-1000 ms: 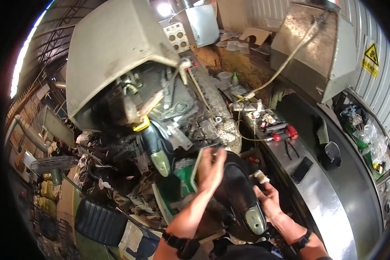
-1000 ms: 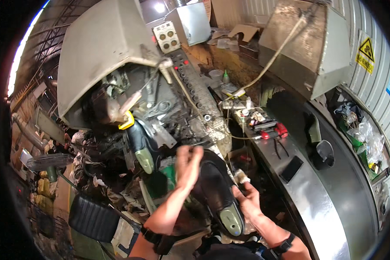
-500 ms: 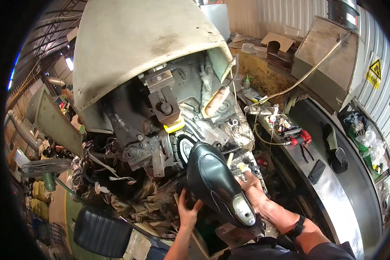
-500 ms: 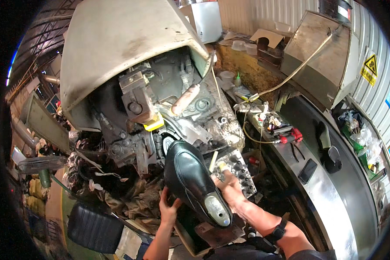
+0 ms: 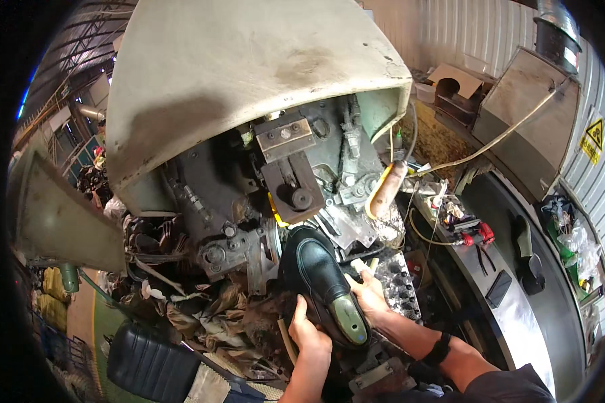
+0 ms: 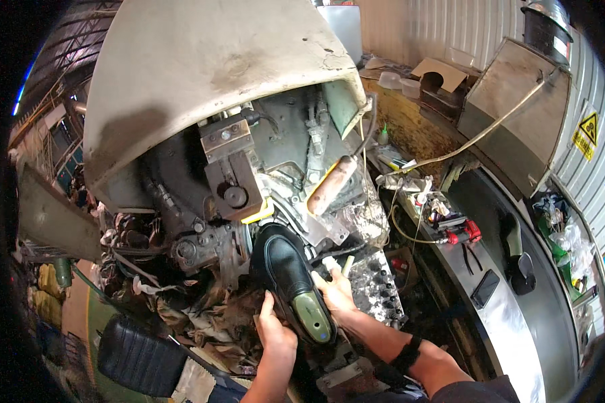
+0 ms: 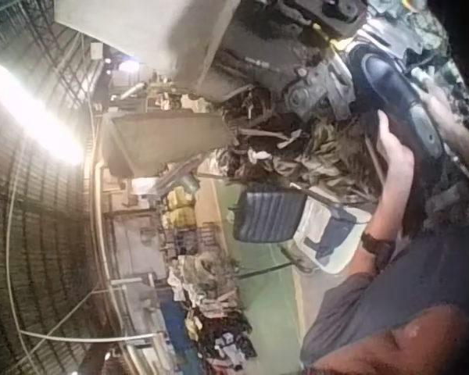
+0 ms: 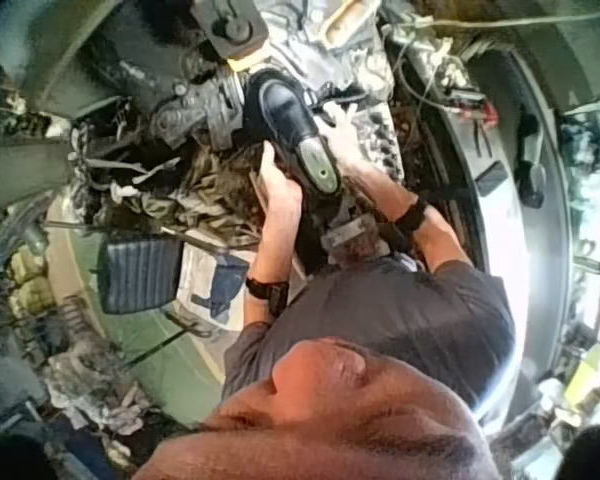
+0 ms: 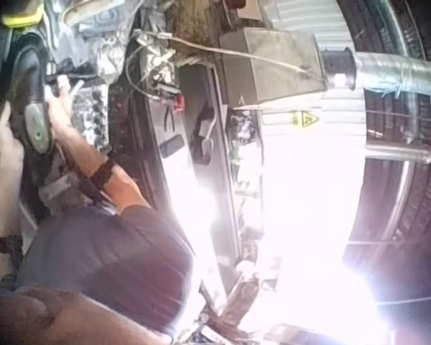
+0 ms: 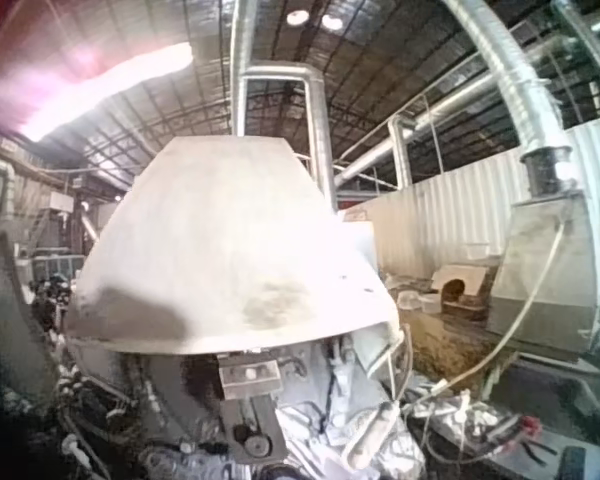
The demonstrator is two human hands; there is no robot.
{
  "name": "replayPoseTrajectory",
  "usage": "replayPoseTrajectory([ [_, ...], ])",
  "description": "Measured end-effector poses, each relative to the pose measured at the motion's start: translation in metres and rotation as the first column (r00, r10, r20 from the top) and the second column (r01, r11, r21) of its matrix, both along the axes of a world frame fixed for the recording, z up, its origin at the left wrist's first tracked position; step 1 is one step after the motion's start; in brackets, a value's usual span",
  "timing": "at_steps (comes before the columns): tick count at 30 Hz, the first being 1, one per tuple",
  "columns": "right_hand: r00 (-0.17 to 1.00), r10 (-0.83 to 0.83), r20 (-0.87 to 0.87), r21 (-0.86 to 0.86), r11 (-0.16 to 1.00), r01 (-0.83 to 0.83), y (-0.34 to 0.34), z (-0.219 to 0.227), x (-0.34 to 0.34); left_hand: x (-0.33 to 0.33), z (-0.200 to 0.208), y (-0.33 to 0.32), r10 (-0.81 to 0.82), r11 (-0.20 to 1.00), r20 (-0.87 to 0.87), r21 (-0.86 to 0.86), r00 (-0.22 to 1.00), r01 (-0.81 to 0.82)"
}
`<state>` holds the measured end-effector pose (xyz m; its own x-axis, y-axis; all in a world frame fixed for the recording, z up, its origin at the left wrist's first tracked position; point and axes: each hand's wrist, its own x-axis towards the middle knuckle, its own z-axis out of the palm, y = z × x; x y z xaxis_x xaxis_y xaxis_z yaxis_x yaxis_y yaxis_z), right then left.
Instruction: Operating industrial machinery to shape and process shoe components.
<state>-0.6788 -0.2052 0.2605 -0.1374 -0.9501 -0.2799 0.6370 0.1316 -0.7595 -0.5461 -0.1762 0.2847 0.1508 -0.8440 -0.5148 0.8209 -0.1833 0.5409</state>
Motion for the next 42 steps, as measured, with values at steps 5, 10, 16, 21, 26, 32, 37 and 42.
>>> replayPoseTrajectory([
  [5, 0.997, -0.019, 0.075, -0.031, 0.999, 0.021, -0.012, -0.006, 0.003, 0.002, -0.012, -0.015, 0.015, 1.0, -0.027, 0.018, 1.0, -0.015],
  [10, 0.997, -0.01, 0.081, -0.015, 1.0, 0.011, -0.016, -0.008, 0.001, 0.0, -0.017, -0.02, 0.009, 1.0, -0.056, -0.001, 0.998, -0.009],
  [16, 0.998, 0.015, 0.063, -0.032, 0.999, -0.013, -0.017, -0.017, -0.003, -0.002, -0.027, -0.022, 0.024, 0.998, -0.17, 0.061, 0.985, -0.014],
  [21, 0.998, 0.019, 0.053, -0.161, 0.987, -0.011, -0.021, -0.026, -0.007, -0.01, -0.044, -0.03, 0.065, 0.998, -0.17, 0.02, 0.983, -0.063],
  [26, 0.999, -0.029, -0.036, -0.22, 0.975, 0.021, -0.026, -0.034, -0.002, -0.008, -0.056, -0.035, 0.066, 0.997, -0.188, -0.029, 0.98, -0.073],
  [32, 0.997, -0.083, -0.009, -0.213, 0.974, 0.079, -0.029, -0.036, 0.002, -0.01, -0.068, -0.038, 0.117, 0.99, -0.165, -0.059, 0.979, -0.128],
  [37, 0.995, -0.094, 0.029, -0.178, 0.979, 0.098, -0.034, -0.038, 0.004, -0.012, -0.073, -0.041, 0.206, 0.976, 0.045, -0.079, 0.977, -0.202],
  [42, 0.992, -0.103, 0.066, -0.103, 0.989, 0.11, -0.036, -0.031, 0.005, -0.01, -0.079, -0.042, 0.172, 0.981, -0.011, -0.09, 0.985, -0.173],
])
